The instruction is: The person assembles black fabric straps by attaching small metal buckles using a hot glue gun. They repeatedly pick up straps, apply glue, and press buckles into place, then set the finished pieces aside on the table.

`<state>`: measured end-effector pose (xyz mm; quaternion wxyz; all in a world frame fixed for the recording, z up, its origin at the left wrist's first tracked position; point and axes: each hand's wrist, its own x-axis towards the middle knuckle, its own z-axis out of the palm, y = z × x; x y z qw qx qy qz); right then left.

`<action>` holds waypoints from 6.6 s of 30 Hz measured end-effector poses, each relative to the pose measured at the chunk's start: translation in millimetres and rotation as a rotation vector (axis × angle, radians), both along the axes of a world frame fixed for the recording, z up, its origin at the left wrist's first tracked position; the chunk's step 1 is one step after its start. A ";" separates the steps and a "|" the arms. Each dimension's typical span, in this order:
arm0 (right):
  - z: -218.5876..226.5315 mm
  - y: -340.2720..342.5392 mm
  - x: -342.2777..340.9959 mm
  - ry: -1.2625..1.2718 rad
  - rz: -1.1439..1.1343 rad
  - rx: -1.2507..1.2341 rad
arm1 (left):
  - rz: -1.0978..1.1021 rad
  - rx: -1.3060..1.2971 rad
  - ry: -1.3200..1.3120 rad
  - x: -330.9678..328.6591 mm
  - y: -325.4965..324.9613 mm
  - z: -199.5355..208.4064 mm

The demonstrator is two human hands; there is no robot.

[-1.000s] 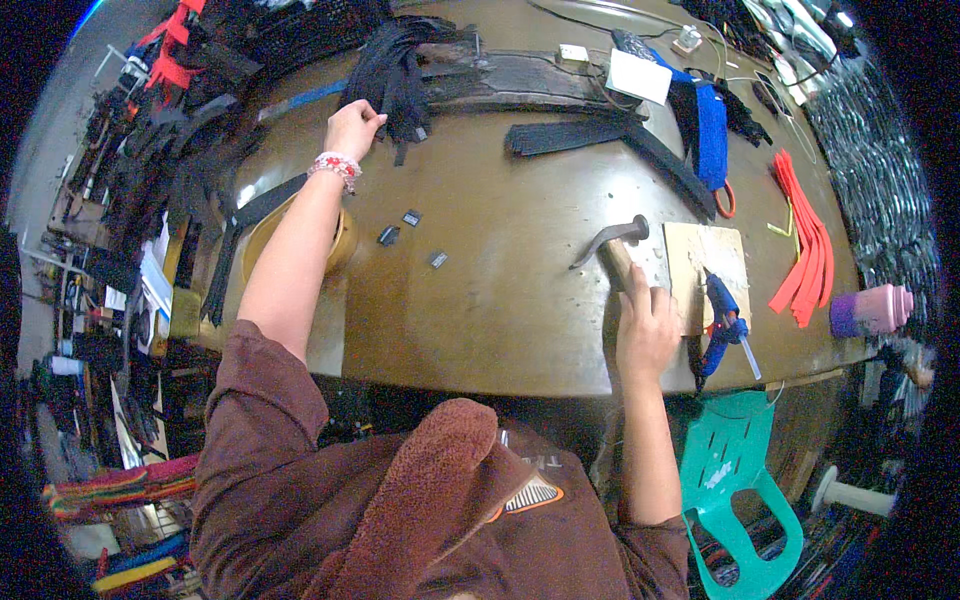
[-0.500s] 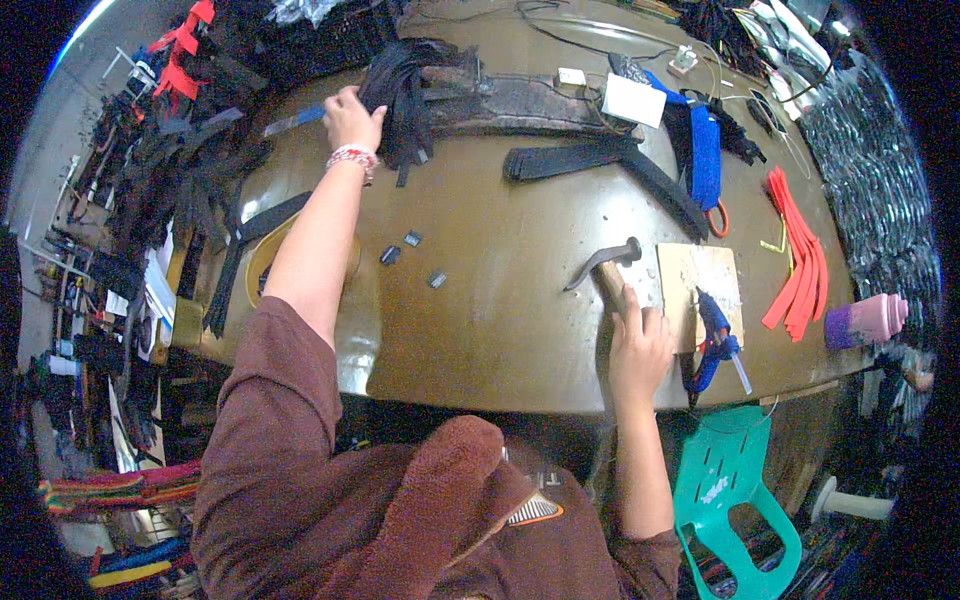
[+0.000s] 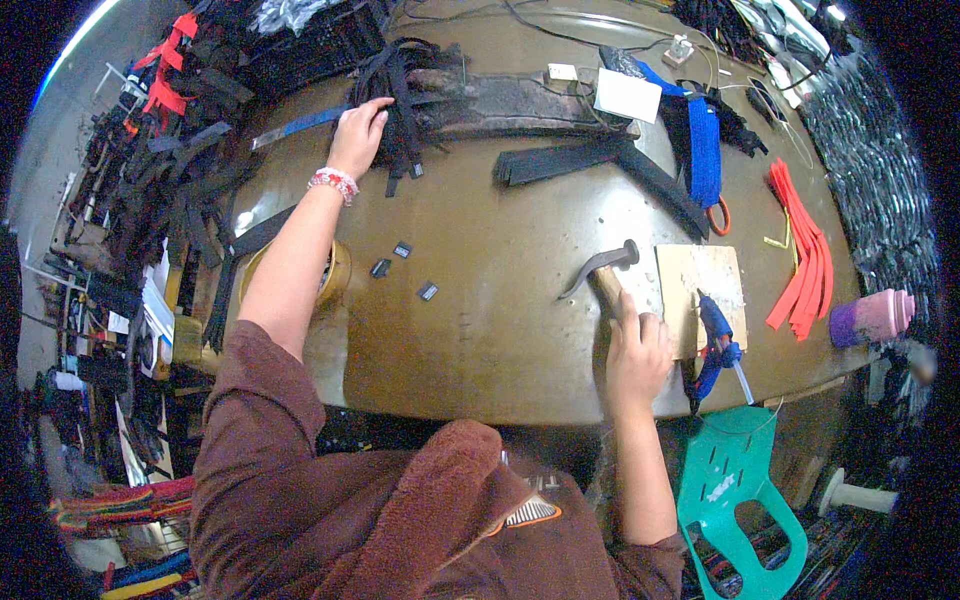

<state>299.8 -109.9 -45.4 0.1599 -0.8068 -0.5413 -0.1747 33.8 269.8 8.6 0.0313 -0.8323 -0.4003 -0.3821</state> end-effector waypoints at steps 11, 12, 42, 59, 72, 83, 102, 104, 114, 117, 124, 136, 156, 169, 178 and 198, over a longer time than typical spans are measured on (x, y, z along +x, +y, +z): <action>-1.6 -1.7 3.0 0.018 0.044 0.014 | 0.212 -0.476 -0.131 -18.4 13.1 0.9; 0.6 -1.8 2.5 0.033 0.016 0.009 | 0.206 -0.518 -0.137 -19.2 8.4 1.9; -7.5 -38.6 -122.6 0.298 0.845 0.066 | -0.540 -0.292 0.480 7.3 -207.5 -35.3; 7.0 -69.5 13.0 0.718 -0.332 0.980 | -0.359 -0.327 0.408 -0.2 -236.1 -51.0; 134.5 24.0 39.4 -0.045 -0.108 -0.407 | -0.373 -0.291 0.384 -0.8 -235.1 -57.9; 75.9 50.0 -48.2 0.398 0.477 -0.290 | -0.382 -0.376 0.306 -0.4 -234.4 -60.7; -12.8 -68.6 86.8 0.379 -0.472 0.182 | -0.394 -0.400 0.253 -1.8 -233.6 -51.0; -19.1 -80.1 59.3 0.265 -0.430 0.531 | -0.394 -0.380 0.124 -3.4 -232.3 -50.5; 42.3 161.8 80.8 0.074 0.070 0.256 | -0.394 -0.472 0.125 -2.1 -228.0 -50.8; 26.1 212.4 107.3 0.002 -0.155 -0.043 | -0.414 -0.467 0.152 -2.6 -227.5 -50.5; 17.7 224.0 128.2 0.245 -0.309 -0.106 | -0.435 -0.476 0.179 -1.9 -227.2 -53.8; 147.5 80.3 -66.0 0.195 0.764 0.130 | -0.291 -0.190 -0.460 -0.4 -254.9 10.2; 16.7 64.3 -94.7 0.359 0.375 -0.205 | -0.223 -0.212 0.243 7.2 -255.8 -45.2; 16.3 -65.6 111.2 0.324 -0.225 0.207 | -0.344 -0.201 0.178 9.6 -258.6 -60.5; 129.5 22.2 13.7 -0.012 0.070 -0.444 | -0.345 -0.469 -0.201 5.9 -251.0 -62.3; 75.7 62.6 -61.4 0.023 0.499 -0.334 | -0.326 -0.432 -0.156 8.7 -254.1 -62.8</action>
